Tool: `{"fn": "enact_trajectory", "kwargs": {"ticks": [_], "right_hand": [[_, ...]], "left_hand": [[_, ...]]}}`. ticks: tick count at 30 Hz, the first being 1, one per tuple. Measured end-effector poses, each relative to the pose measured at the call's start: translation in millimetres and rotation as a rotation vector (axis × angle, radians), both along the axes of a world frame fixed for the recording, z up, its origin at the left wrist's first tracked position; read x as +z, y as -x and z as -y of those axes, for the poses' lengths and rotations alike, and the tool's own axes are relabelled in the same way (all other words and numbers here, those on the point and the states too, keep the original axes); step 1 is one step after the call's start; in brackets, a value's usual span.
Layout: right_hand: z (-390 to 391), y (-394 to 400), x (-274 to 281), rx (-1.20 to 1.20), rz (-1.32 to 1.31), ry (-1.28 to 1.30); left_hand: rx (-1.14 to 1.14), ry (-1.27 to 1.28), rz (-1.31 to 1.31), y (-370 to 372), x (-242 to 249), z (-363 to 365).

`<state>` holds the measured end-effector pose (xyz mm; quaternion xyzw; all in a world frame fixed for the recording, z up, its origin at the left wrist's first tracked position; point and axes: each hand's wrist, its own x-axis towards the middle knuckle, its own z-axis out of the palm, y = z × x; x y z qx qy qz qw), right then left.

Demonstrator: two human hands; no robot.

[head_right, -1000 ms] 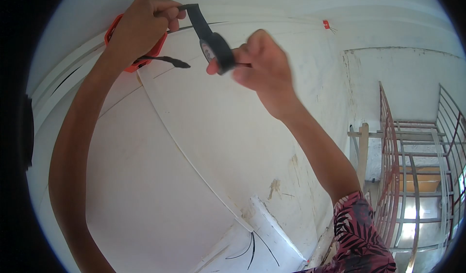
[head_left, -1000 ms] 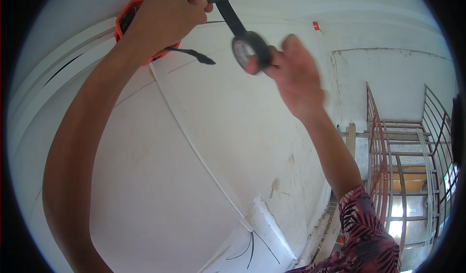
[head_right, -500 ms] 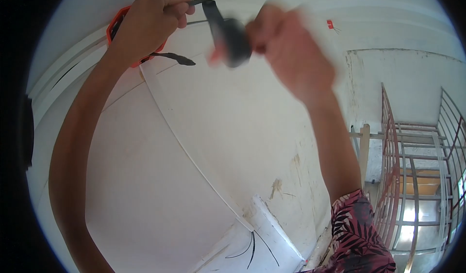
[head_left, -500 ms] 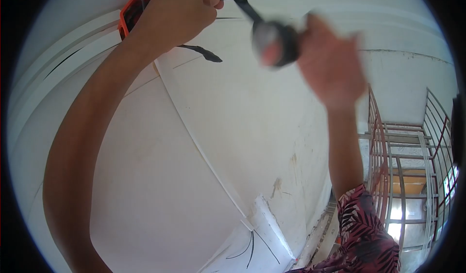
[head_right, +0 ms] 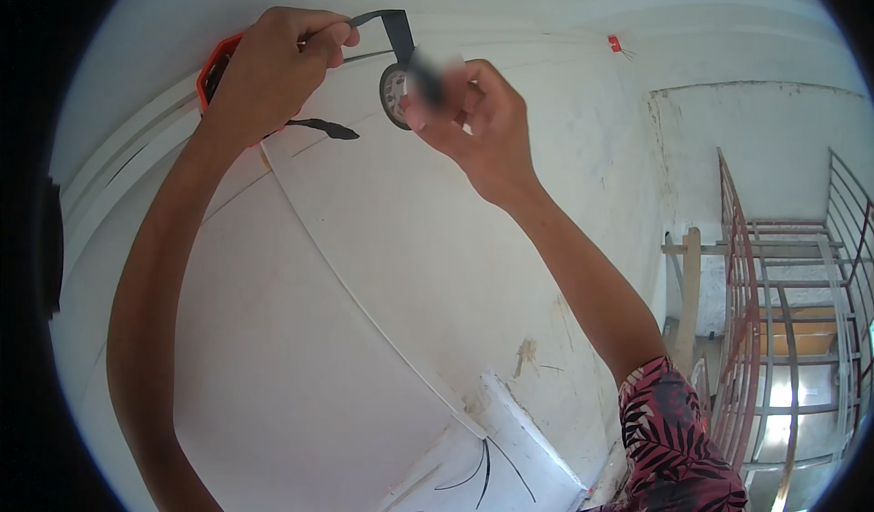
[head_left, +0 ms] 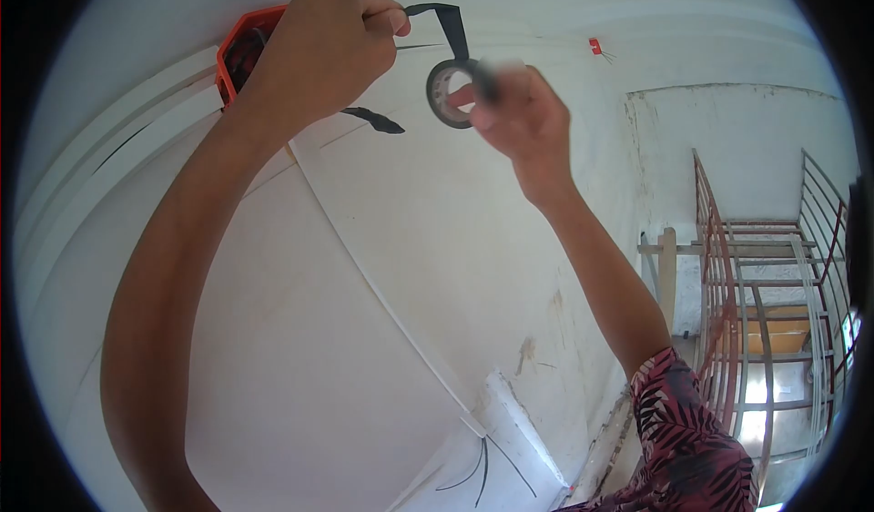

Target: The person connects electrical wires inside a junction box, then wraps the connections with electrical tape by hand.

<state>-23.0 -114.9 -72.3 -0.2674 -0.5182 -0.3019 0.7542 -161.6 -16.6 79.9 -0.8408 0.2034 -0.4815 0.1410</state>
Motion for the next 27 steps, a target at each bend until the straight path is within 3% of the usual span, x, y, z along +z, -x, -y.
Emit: {"fn": "enact_trajectory", "kwargs": {"ticks": [3,5,8,10,14,20,24,27], "right_hand": [[21.7,-6.1,5.0,-0.044,0.076,-0.175],[41.6,-0.2,22.1,-0.208,-0.142,-0.183],[55.2,-7.8,52.1,-0.225,-0.102,-0.032],[60.9,-7.0,69.2,-0.032,-0.106,0.318],[51.9,-18.9,79.6,-0.046,-0.048,0.485],[39.5,-5.7,78.9,-0.121,-0.1,0.289],[45.0,-4.9,86.9,-0.084,-0.026,0.328],[38.6,3.5,92.4,-0.234,-0.116,0.321]], "left_hand": [[0.035,-0.043,0.015,-0.3,4.0,-0.5],[0.021,-0.053,0.051,-1.3,-3.4,-1.5],[0.06,-0.064,0.117,-5.5,-6.2,-1.5],[0.056,-0.058,0.093,-3.8,-7.2,1.9],[0.112,-0.039,0.062,-6.4,-12.2,-0.3],[0.066,-0.113,0.11,-8.6,-10.6,-5.3],[0.041,-0.098,0.148,-8.8,-10.1,-5.5],[0.057,0.027,0.07,-5.8,-6.4,-2.0]]}}
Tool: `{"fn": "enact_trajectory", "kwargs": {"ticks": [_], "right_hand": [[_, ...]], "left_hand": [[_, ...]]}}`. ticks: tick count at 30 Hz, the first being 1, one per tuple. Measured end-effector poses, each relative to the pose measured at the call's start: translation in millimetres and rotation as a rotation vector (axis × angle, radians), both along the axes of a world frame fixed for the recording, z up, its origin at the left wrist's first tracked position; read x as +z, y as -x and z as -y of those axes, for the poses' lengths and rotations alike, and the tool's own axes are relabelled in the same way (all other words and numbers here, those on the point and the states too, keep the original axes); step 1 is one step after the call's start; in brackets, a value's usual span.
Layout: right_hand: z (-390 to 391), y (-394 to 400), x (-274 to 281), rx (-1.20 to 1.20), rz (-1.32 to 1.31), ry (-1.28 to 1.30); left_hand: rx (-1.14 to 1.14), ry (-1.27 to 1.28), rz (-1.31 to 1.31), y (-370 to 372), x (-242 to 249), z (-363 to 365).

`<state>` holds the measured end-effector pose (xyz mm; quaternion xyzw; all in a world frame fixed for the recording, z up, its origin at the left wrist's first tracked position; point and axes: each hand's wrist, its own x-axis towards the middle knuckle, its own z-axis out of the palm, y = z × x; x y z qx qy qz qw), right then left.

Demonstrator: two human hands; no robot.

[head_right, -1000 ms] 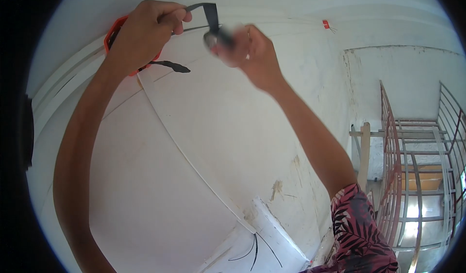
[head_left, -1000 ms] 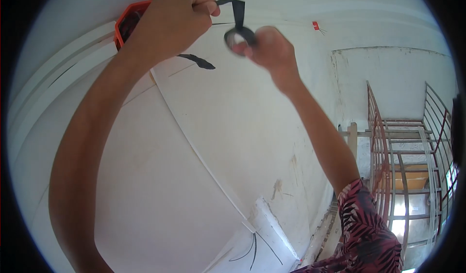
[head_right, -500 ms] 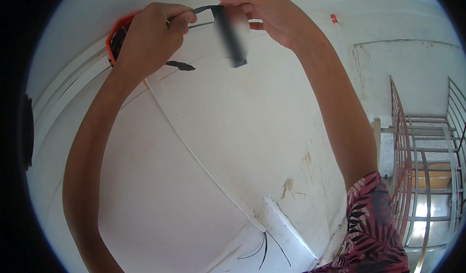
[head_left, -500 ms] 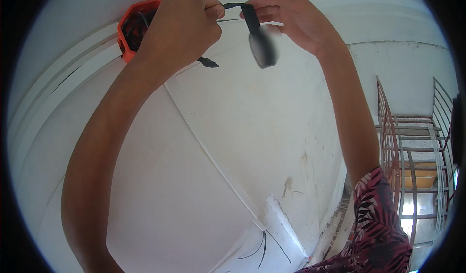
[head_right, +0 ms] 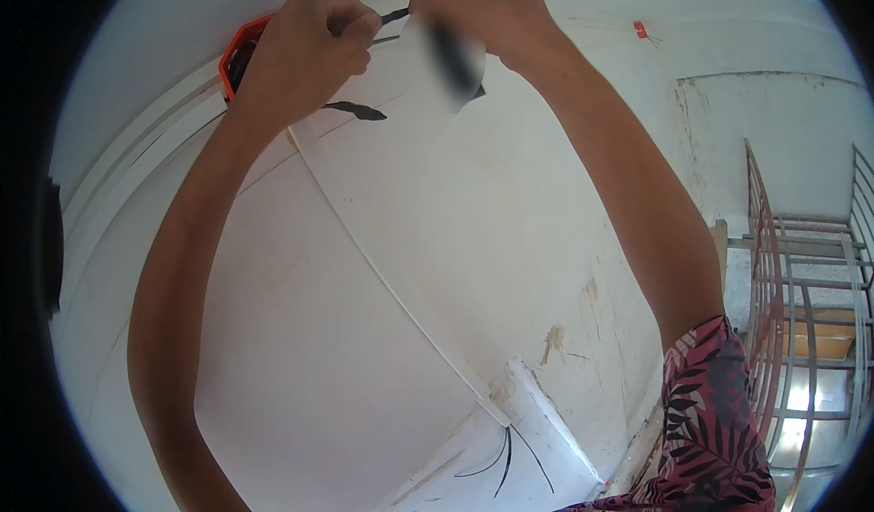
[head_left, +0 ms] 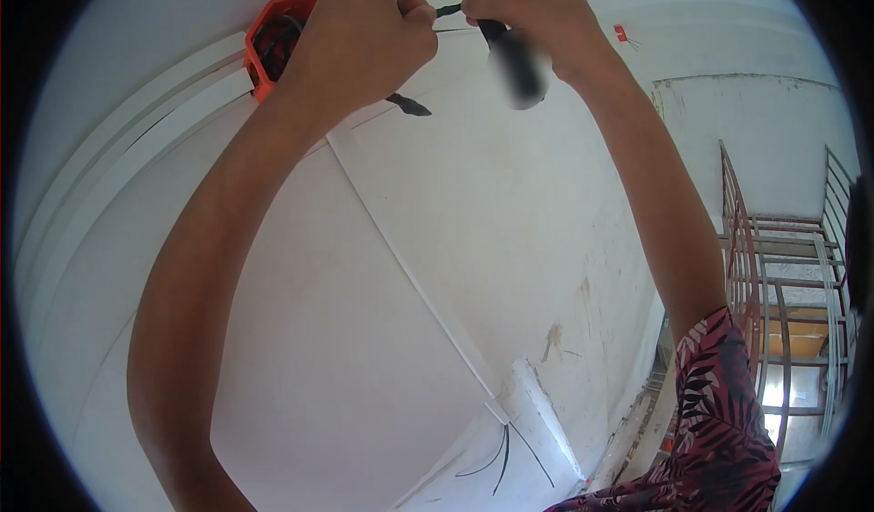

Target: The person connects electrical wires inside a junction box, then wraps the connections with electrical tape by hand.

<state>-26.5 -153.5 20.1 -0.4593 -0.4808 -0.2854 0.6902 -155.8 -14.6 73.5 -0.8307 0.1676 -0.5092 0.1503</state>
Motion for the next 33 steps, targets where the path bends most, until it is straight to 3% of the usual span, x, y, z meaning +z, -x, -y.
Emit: {"fn": "enact_trajectory", "kwargs": {"ticks": [2,4,7,8,10,11,21,24,29,33], "right_hand": [[-9.9,26.8,-0.4,-0.842,0.229,-0.028],[-17.7,29.9,7.3,-1.343,0.437,-0.178],[0.0,37.2,1.5,-0.427,0.134,0.011],[4.2,26.6,1.9,-0.426,0.143,0.017],[8.9,-4.0,5.0,0.039,0.15,-0.046],[17.1,-5.5,3.3,0.022,0.252,0.123],[18.4,-23.8,11.4,0.039,0.325,0.258],[17.6,-20.1,14.3,0.189,0.398,0.286],[19.1,10.9,10.6,-0.232,0.404,0.26],[24.8,42.2,13.5,-0.352,0.332,0.294]], "left_hand": [[0.017,-0.044,-0.1,3.3,4.8,0.0],[0.022,-0.009,-0.101,9.4,10.9,5.7],[-0.003,0.041,-0.094,14.3,8.0,1.8],[-0.036,0.049,-0.079,15.4,9.3,0.8],[-0.076,0.062,-0.082,11.0,5.8,-4.3],[-0.116,0.067,-0.095,7.6,2.3,-5.3],[-0.119,0.096,-0.097,7.6,-11.5,-12.0],[-0.136,0.068,-0.113,7.7,-13.1,-13.2],[-0.211,0.055,-0.102,-4.2,-12.4,-24.0],[-0.088,0.221,-0.141,7.6,-11.7,-1.6]]}}
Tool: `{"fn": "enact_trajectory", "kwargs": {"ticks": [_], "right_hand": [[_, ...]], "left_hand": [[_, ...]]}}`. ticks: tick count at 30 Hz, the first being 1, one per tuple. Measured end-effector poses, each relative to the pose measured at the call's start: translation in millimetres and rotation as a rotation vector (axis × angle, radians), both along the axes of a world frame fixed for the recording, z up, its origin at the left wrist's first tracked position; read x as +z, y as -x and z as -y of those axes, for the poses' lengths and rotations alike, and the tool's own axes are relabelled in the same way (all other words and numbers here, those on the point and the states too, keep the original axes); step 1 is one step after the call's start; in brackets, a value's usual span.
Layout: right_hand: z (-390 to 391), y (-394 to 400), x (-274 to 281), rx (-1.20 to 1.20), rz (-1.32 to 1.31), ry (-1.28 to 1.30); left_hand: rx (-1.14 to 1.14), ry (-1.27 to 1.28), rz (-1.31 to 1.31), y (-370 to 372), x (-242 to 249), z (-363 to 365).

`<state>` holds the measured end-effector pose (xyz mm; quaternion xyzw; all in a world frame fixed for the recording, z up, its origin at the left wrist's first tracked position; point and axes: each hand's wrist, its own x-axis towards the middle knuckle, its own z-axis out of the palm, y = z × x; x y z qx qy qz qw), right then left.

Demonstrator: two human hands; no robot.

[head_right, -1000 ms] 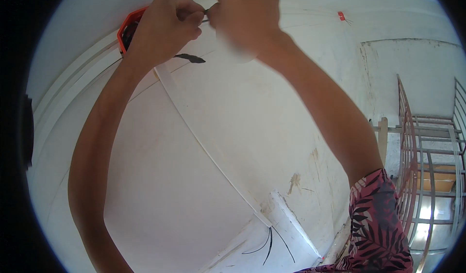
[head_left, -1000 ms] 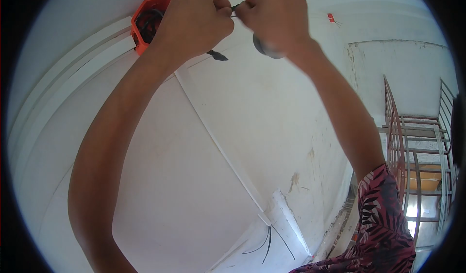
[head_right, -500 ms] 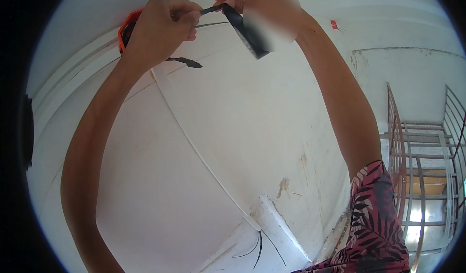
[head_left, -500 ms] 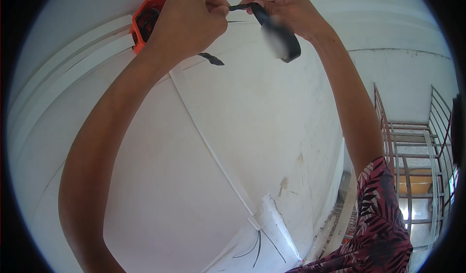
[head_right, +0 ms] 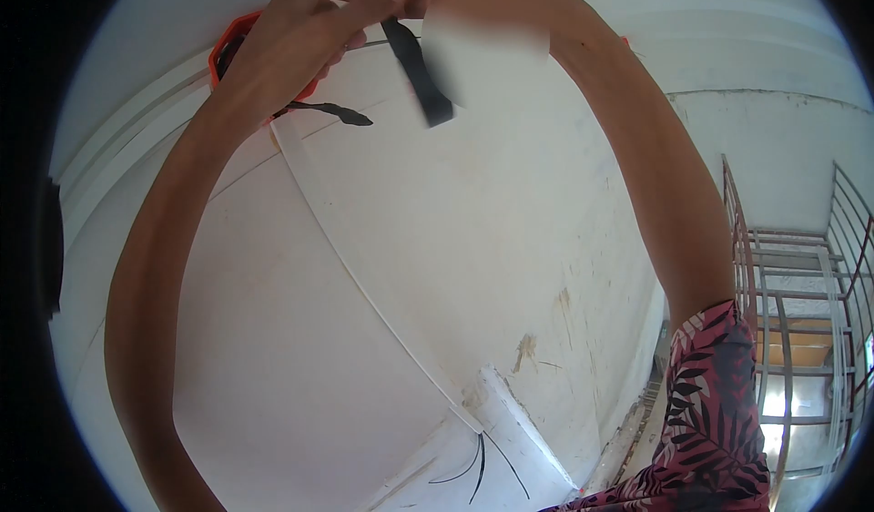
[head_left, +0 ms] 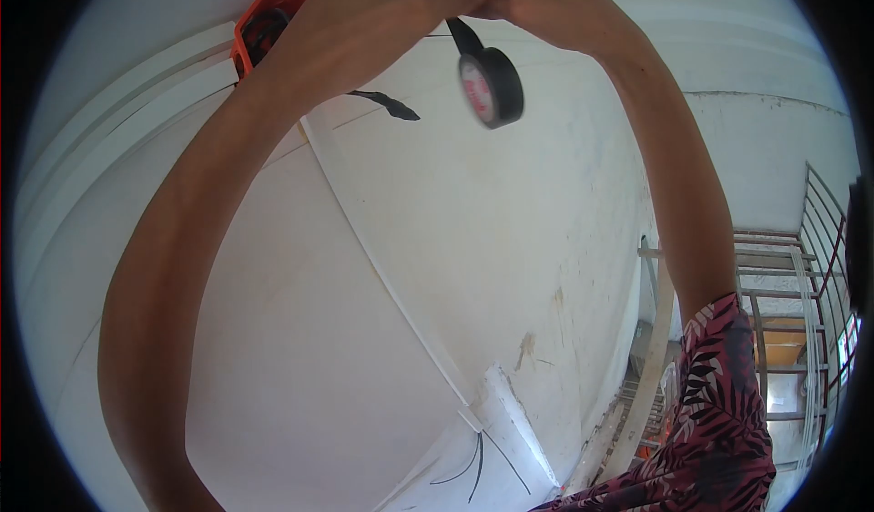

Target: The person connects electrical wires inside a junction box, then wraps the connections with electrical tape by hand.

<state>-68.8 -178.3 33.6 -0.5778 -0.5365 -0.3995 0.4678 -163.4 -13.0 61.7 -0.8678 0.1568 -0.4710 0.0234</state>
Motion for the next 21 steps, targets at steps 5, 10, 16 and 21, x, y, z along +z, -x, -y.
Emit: {"fn": "enact_trajectory", "kwargs": {"ticks": [5,10,16,21], "right_hand": [[3.6,-6.2,-4.8,-0.026,0.131,0.211],[-2.9,-16.5,-14.5,0.016,0.1,0.153],[-11.1,-20.9,-31.7,-0.069,-0.086,-0.063],[-11.7,3.9,-69.8,-0.047,-0.358,-0.336]], "left_hand": [[0.031,-0.11,0.011,-4.5,-12.3,-2.1],[-0.025,-0.023,-0.156,-7.8,-11.9,-11.4],[0.005,0.042,-0.175,-4.5,3.5,-5.7],[-0.039,0.096,-0.122,-6.5,10.4,6.1]]}}
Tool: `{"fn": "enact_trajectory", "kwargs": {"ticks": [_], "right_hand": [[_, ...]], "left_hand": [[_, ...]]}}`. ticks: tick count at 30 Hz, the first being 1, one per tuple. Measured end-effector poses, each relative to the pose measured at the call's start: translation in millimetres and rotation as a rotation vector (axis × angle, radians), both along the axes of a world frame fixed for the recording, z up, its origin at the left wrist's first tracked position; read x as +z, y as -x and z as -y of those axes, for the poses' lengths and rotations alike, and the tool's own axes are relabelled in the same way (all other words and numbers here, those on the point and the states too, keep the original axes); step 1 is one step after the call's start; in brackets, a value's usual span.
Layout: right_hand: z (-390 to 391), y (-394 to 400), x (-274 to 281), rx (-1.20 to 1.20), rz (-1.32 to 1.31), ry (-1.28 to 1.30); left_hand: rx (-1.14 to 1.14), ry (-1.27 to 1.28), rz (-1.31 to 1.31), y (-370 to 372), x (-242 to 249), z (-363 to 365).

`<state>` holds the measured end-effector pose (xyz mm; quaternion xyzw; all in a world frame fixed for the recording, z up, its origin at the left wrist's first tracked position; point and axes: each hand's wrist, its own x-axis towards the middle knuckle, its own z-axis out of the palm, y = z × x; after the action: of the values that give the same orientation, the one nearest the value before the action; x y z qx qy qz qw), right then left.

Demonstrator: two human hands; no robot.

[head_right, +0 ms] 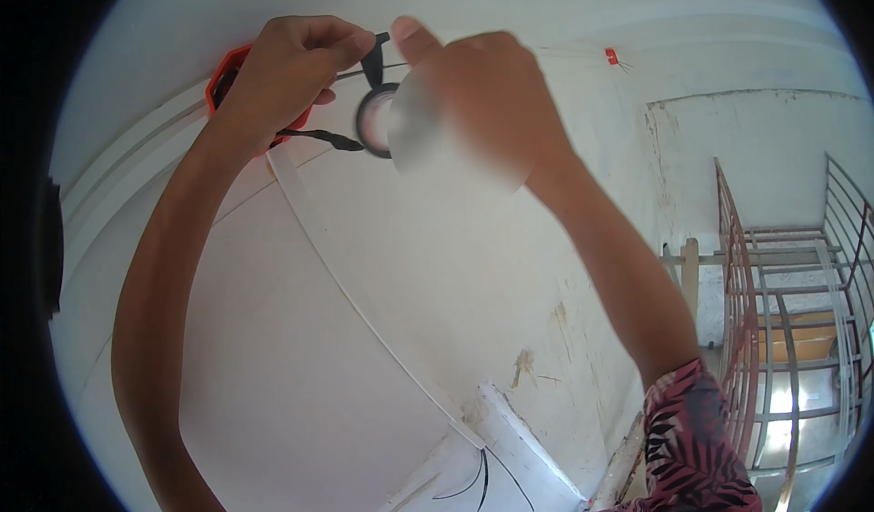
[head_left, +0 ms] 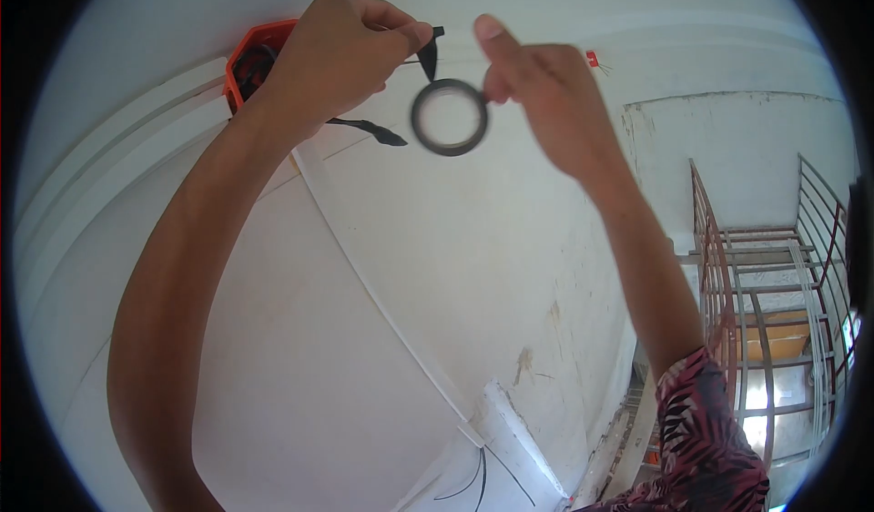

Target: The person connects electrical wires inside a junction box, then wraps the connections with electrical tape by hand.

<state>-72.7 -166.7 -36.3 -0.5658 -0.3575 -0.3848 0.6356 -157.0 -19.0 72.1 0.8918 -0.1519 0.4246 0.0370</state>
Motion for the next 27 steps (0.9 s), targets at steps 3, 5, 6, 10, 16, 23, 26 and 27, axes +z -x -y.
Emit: {"fn": "enact_trajectory", "kwargs": {"ticks": [3,5,6,10,16,23,26,27], "right_hand": [[-19.0,-8.7,2.1,0.17,-0.075,-0.053],[-24.3,-11.6,4.3,0.358,-0.146,-0.065],[-28.6,-11.0,5.5,0.366,-0.146,-0.068],[-45.0,-13.6,3.5,0.544,-0.195,-0.188],[-44.7,-15.7,8.6,0.616,-0.126,-0.144],[-53.3,-27.1,24.3,0.4,-0.007,-0.244],[-58.8,-41.2,31.6,0.275,0.094,-0.205],[-60.7,-42.9,32.6,0.255,0.123,-0.195]], "left_hand": [[-0.058,-0.021,0.034,0.3,8.1,6.8],[-0.01,0.021,0.029,3.0,10.6,8.4],[-0.002,0.019,0.028,4.3,11.3,9.4],[-0.041,0.045,0.06,0.6,6.5,6.1],[-0.1,0.202,0.09,0.2,10.6,8.8],[-0.236,0.256,0.111,3.3,10.6,0.9],[-0.204,0.251,0.073,6.4,6.5,1.8],[-0.207,0.253,0.075,7.1,6.9,0.1]]}}
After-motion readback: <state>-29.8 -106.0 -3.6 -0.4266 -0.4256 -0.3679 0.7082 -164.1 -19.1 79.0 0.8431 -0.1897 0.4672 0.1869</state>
